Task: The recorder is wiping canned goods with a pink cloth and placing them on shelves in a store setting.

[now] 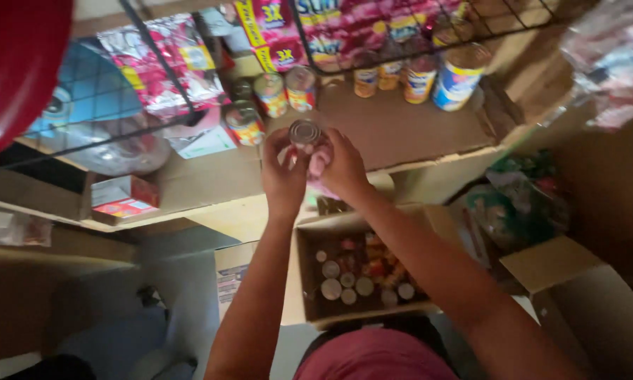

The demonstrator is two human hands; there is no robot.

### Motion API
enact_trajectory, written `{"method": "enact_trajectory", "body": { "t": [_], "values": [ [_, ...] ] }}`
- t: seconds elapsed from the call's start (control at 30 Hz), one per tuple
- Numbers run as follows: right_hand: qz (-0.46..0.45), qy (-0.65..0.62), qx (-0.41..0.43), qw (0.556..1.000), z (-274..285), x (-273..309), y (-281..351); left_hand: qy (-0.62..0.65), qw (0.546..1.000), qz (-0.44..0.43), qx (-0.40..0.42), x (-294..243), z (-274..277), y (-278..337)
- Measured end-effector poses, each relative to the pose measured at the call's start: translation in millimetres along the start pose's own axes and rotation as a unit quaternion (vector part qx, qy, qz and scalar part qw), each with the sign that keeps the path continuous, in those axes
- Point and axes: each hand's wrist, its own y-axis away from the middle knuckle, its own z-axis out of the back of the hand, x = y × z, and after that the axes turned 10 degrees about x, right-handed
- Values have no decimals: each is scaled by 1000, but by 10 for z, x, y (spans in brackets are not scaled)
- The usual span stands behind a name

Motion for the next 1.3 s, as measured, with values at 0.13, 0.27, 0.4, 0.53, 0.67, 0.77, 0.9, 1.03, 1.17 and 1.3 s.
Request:
{"method": "enact_trajectory", "body": {
  "t": [0.13, 0.27, 0.4, 0.53, 0.67, 0.77, 0.9, 1.03, 1.17, 1.3],
  "values": [
    [-9, -24, 27, 999, -311, -194, -510, 52, 990, -98, 82, 412, 291, -363],
    [21, -24, 37, 999, -684, -443, -827, -196, 979, 32, -44, 477, 413, -414],
    [26, -139, 46, 989, -836, -456, -978, -75, 989, -22, -121, 575, 551, -437],
    [42, -138, 85, 986, -804, -373, -991, -185, 977, -5, -102, 709, 669, -492],
    [4, -169, 96, 981, -763, -522, -834, -185, 978, 1, -95, 569, 654, -353],
    [-25, -148, 82, 985, -474, -482, -573, -203, 974, 15, -102, 488, 555, -172],
    [-26, -197, 153, 968, 135, -502, -23, -221, 975, 3, -32, 406, 427, 169],
    [-121, -195, 247, 941, 815, -400, 573, -145, 973, 152, 95, 61, 136, 448],
    [-195, -161, 331, 909, 1032, -904, 1025, -166, 929, 171, 283, 602, -208, 871],
    [-208, -209, 404, 866, 659, -2874, 2098, -135, 914, 192, 332, 1801, -623, 1632]
  ]
}}
